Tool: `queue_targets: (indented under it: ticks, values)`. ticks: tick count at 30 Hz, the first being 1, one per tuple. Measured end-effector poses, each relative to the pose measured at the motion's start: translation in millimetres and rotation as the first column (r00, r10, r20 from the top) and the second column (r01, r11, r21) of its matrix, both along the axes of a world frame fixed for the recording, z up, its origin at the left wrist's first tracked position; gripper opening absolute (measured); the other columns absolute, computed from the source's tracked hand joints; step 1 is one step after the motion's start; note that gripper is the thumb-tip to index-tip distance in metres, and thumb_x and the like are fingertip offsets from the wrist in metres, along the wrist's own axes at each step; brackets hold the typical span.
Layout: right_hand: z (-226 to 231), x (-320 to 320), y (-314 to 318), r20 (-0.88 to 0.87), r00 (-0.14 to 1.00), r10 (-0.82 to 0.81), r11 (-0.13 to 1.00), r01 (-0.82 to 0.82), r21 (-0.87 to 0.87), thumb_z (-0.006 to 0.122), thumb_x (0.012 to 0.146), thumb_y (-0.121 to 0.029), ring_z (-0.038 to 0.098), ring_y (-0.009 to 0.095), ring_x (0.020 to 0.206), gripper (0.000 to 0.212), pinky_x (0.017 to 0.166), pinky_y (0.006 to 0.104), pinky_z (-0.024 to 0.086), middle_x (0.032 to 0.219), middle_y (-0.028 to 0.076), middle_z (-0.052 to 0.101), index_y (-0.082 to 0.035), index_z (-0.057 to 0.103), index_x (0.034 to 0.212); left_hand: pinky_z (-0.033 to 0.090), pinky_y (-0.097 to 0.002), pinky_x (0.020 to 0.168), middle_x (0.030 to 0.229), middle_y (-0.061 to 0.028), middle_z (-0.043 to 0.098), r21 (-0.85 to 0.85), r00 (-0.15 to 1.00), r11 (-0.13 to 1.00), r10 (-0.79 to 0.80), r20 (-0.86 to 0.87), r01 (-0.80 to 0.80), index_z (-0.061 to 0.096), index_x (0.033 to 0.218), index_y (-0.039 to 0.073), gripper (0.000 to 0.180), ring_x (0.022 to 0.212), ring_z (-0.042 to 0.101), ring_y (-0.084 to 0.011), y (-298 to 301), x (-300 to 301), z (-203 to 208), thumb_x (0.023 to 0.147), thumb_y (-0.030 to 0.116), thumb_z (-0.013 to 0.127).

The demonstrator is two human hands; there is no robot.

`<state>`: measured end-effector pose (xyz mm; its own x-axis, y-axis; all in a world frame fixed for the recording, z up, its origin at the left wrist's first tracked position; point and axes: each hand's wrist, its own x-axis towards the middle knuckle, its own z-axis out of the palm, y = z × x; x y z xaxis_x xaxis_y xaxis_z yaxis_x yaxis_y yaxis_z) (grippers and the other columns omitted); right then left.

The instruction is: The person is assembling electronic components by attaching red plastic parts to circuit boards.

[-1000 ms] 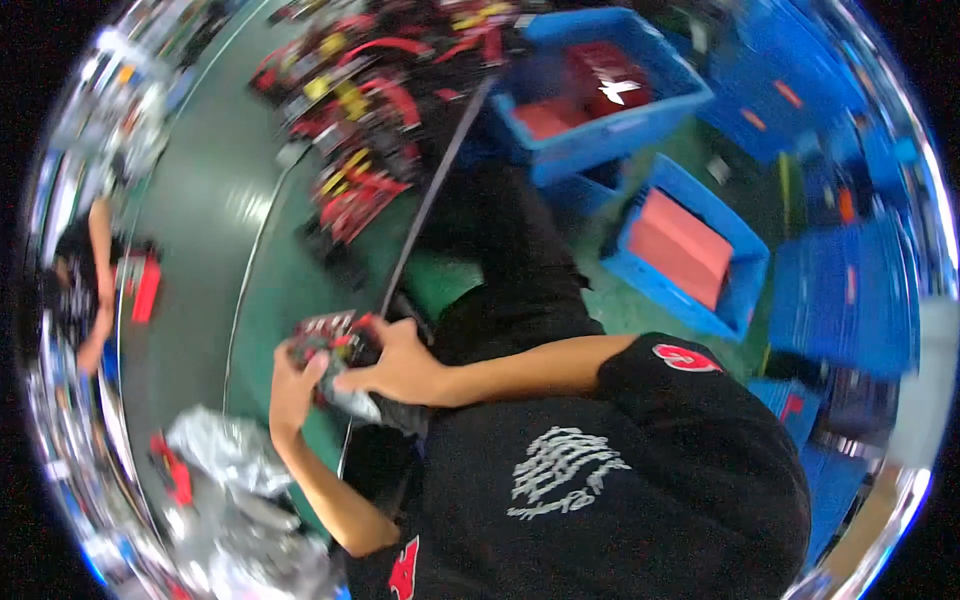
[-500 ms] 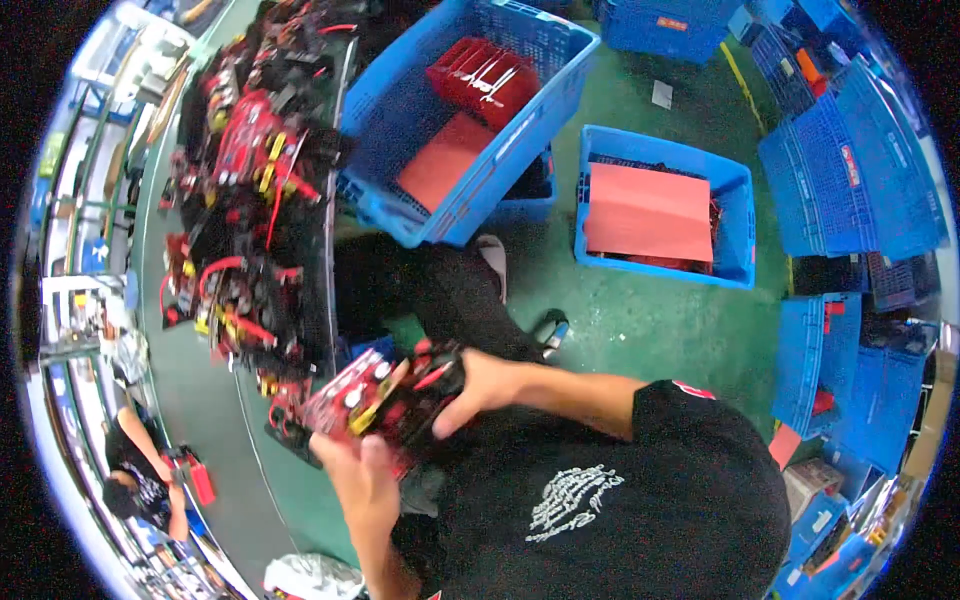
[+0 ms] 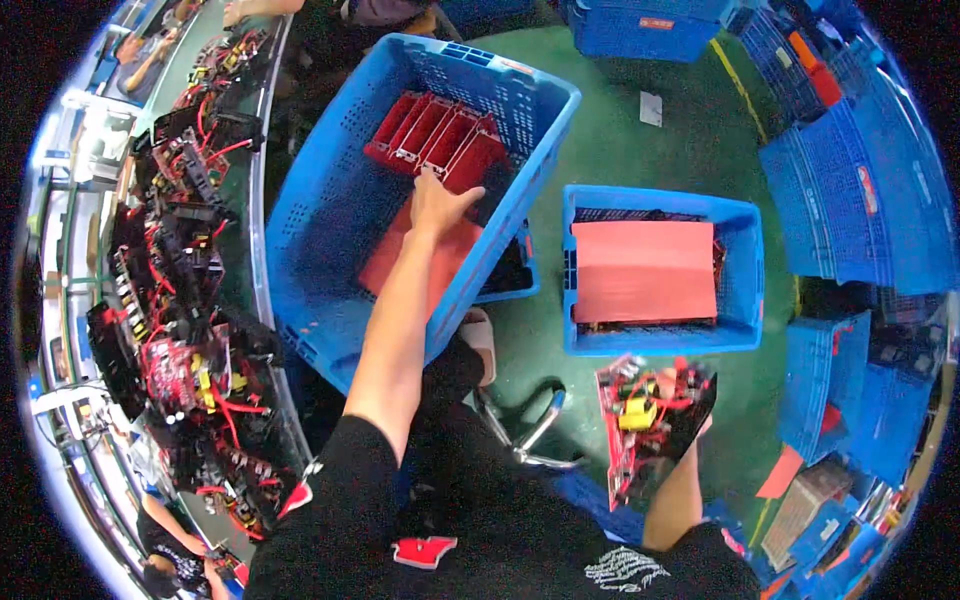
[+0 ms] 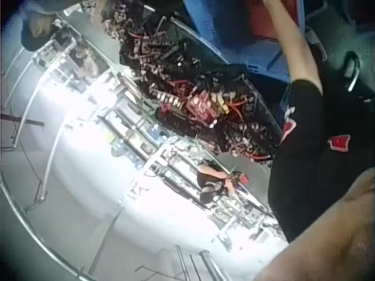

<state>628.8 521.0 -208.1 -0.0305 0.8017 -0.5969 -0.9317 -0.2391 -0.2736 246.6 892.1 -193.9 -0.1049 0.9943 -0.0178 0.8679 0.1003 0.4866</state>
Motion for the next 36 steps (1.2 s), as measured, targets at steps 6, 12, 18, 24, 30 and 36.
queue_targets:
  ticks: [6, 12, 18, 24, 30, 36]
  values:
    - [-29.2, -26.1, -32.6, -0.173, 0.981, 0.090, 0.932, -0.022, 0.362, 0.048, 0.092, -0.050, 0.059, 0.041, 0.103, 0.056, 0.073, 0.0523, 0.052, 0.117, 0.016, 0.060, -0.018, 0.046, 0.137, 0.056, -0.0448, 0.075, 0.096, -0.0225, 0.066, 0.011, 0.988, 0.997, -0.075, -0.133, 0.077, 0.045, 0.125, -0.005, 0.080, 0.080, 0.068, -0.0371, 22.0, 13.5, -7.2, 0.066, 0.039, 0.077]
    - [26.0, -99.2, 63.6, -0.054, 0.968, 0.247, 0.779, -0.165, 0.605, 0.064, 0.079, -0.053, 0.059, 0.029, 0.091, 0.075, 0.077, 0.0412, 0.050, 0.110, 0.017, 0.057, -0.003, 0.049, 0.132, 0.053, -0.0451, 0.064, 0.075, -0.0169, 0.065, 0.306, 0.966, 0.937, -0.094, -0.242, 0.168, 0.062, 0.068, 0.005, 0.042, 0.069, 0.066, -0.0330, -44.0, -17.7, 128.3, 0.065, 0.046, 0.071]
    - [37.5, -162.5, 132.7, -0.160, 0.567, 0.808, 0.253, -0.089, 0.963, 0.062, 0.080, -0.053, 0.059, 0.028, 0.086, 0.065, 0.071, 0.0399, 0.048, 0.107, 0.017, 0.057, -0.008, 0.053, 0.126, 0.048, -0.0385, 0.055, 0.070, -0.0105, 0.056, 0.692, 0.982, 0.708, 0.191, 0.002, -0.139, 0.058, 0.074, 0.005, 0.036, 0.063, 0.060, -0.0273, -263.6, -22.7, 281.1, 0.068, 0.036, 0.075]
    - [56.1, -210.7, 92.1, -0.069, 0.029, 0.997, 0.063, 0.185, 0.981, 0.061, 0.082, -0.054, 0.058, 0.028, 0.082, 0.057, 0.067, 0.0389, 0.047, 0.104, 0.018, 0.056, -0.012, 0.057, 0.120, 0.048, -0.0300, 0.075, 0.089, -0.0094, 0.066, 0.534, 0.703, 0.458, 0.479, 0.525, -0.711, 0.064, 0.095, -0.006, 0.071, 0.084, 0.061, -0.0173, -547.6, -65.0, 331.2, 0.096, 0.059, 0.036]
    - [81.9, -280.3, 33.6, -0.069, -0.084, 0.994, 0.051, -0.200, 0.979, 0.050, 0.095, -0.032, 0.053, 0.024, 0.070, 0.015, 0.061, 0.0379, 0.043, 0.084, 0.011, 0.054, -0.019, 0.056, 0.094, 0.048, -0.0277, 0.073, 0.093, -0.0097, 0.066, 0.692, 0.527, 0.306, 0.841, 0.126, -0.654, 0.061, 0.097, -0.007, 0.051, 0.079, 0.061, -0.0156, -731.4, -92.2, 293.7, 0.102, 0.038, 0.037]
    - [162.9, -312.7, -41.2, -0.347, -0.365, 0.864, -0.079, -0.779, 0.622, 0.049, 0.093, -0.047, 0.055, 0.024, 0.073, 0.053, 0.070, 0.0395, 0.044, 0.090, 0.012, 0.060, 0.005, 0.059, 0.099, 0.047, -0.0310, 0.073, 0.090, -0.0118, 0.066, 0.700, 0.400, 0.110, 0.877, 0.265, -0.706, 0.064, 0.093, -0.007, 0.050, 0.077, 0.061, -0.0180, -807.9, -96.6, 239.3, 0.100, 0.037, 0.041]
